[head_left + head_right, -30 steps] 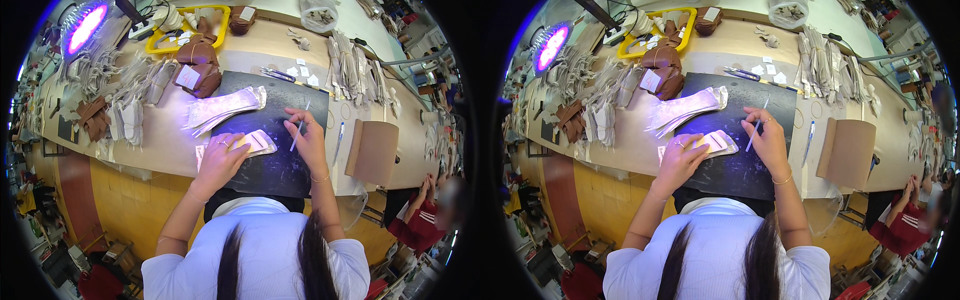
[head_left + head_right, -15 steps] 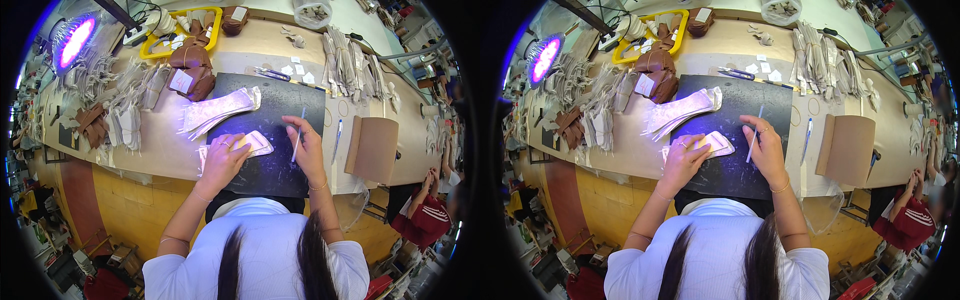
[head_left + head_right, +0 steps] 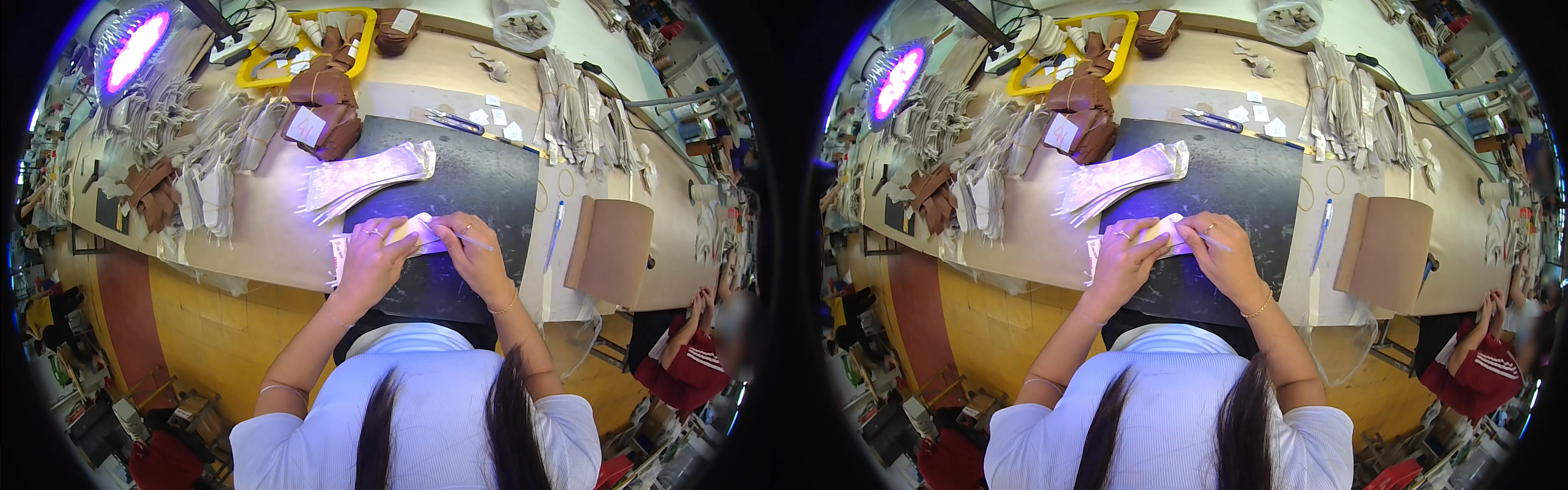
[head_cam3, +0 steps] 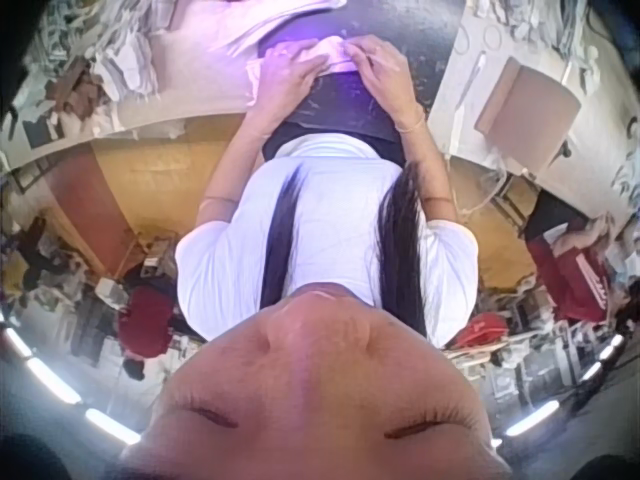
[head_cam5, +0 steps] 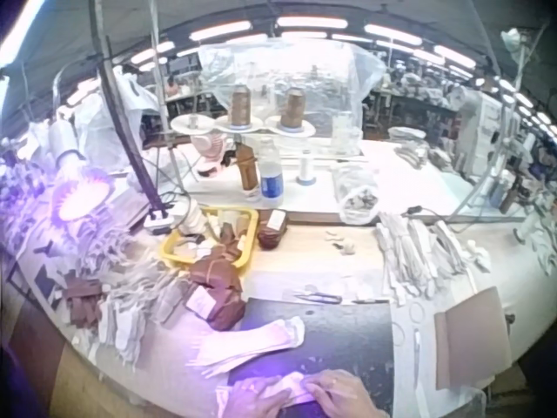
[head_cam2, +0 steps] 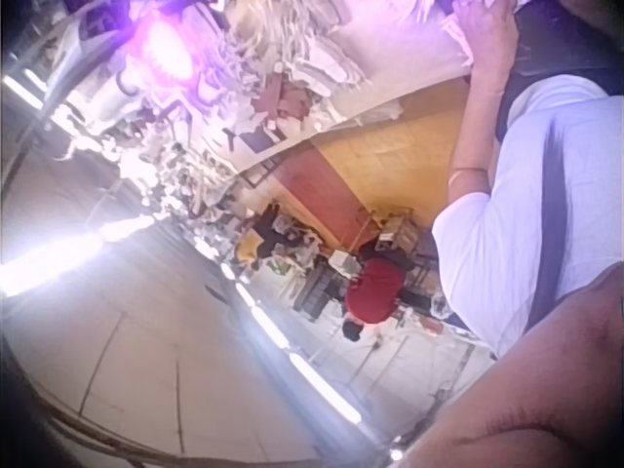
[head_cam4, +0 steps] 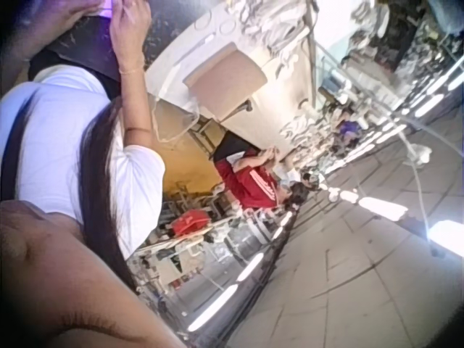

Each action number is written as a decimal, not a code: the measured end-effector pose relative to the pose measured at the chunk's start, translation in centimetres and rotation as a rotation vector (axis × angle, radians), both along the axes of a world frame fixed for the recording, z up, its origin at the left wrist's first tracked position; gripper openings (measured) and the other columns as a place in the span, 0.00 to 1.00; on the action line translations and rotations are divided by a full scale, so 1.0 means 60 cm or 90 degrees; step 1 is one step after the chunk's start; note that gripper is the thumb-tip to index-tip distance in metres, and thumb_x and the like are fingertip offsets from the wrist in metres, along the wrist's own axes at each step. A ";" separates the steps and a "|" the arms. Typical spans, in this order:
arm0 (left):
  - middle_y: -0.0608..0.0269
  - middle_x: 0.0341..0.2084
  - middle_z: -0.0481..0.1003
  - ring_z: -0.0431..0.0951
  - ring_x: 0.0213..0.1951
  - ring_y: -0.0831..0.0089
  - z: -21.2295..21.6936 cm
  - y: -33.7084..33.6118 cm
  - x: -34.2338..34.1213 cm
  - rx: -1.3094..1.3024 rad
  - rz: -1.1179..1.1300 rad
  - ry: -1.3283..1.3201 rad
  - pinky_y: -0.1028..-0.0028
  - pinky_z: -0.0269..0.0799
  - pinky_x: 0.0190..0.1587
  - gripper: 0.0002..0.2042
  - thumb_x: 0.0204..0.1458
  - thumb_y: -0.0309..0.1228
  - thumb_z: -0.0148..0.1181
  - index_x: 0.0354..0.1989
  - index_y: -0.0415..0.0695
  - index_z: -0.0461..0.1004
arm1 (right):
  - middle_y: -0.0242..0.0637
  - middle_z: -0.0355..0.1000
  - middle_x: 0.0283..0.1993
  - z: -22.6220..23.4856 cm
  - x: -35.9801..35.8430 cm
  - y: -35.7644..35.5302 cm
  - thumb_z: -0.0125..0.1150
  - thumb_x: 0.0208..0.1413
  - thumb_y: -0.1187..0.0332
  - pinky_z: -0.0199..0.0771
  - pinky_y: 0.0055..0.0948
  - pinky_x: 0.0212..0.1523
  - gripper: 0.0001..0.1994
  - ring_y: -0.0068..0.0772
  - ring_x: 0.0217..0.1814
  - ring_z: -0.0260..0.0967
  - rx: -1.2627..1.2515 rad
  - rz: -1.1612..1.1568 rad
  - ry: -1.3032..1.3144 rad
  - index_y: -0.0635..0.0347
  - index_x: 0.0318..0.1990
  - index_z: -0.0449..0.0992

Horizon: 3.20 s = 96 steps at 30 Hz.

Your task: The person separates a stack of white fabric pieces on a worktable, then uses a pen to mark each piece individually. The marked pieces are placed back on the table. The person handles the fabric and pen throughout the clip.

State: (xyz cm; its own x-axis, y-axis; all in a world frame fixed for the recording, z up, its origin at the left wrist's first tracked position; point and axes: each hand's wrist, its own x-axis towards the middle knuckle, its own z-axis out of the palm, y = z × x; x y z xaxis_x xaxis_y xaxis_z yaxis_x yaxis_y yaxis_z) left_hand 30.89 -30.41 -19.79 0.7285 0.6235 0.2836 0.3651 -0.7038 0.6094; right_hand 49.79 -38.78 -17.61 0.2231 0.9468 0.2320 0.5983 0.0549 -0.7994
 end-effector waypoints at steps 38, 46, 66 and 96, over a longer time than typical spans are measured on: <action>0.59 0.52 0.78 0.77 0.45 0.72 0.153 0.076 -0.162 0.043 0.395 -0.227 0.74 0.75 0.46 0.13 0.51 0.20 0.71 0.46 0.41 0.85 | 0.41 0.75 0.32 0.040 -0.050 0.123 0.71 0.51 0.78 0.75 0.31 0.36 0.07 0.37 0.32 0.75 0.137 -0.023 0.123 0.63 0.35 0.77; 0.58 0.49 0.78 0.78 0.47 0.66 0.126 0.029 -0.116 -0.097 0.249 -0.154 0.68 0.75 0.49 0.13 0.49 0.21 0.72 0.44 0.44 0.85 | 0.41 0.74 0.34 -0.021 -0.012 0.168 0.72 0.53 0.73 0.75 0.34 0.36 0.09 0.40 0.33 0.75 0.052 -0.107 -0.011 0.62 0.40 0.79; 0.61 0.50 0.78 0.75 0.50 0.57 0.007 0.007 -0.010 0.018 -0.094 0.017 0.59 0.69 0.53 0.12 0.49 0.32 0.70 0.43 0.48 0.84 | 0.39 0.72 0.36 0.008 0.017 0.005 0.61 0.62 0.76 0.71 0.29 0.39 0.11 0.33 0.34 0.70 0.041 -0.223 0.053 0.62 0.51 0.79; 0.60 0.48 0.80 0.77 0.49 0.59 0.040 0.021 -0.036 0.048 0.007 0.010 0.61 0.71 0.52 0.11 0.46 0.30 0.73 0.40 0.48 0.85 | 0.36 0.74 0.61 -0.012 -0.019 -0.019 0.70 0.54 0.65 0.56 0.51 0.68 0.17 0.43 0.69 0.65 -0.046 -0.057 -0.334 0.49 0.52 0.80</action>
State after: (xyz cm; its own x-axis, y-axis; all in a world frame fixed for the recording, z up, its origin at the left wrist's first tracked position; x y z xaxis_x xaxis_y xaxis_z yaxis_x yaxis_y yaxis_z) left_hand 28.76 -29.14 -17.36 0.7268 0.6083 0.3189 0.3813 -0.7435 0.5493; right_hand 48.63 -39.93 -18.35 0.1750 0.9474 0.2681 0.9182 -0.0587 -0.3919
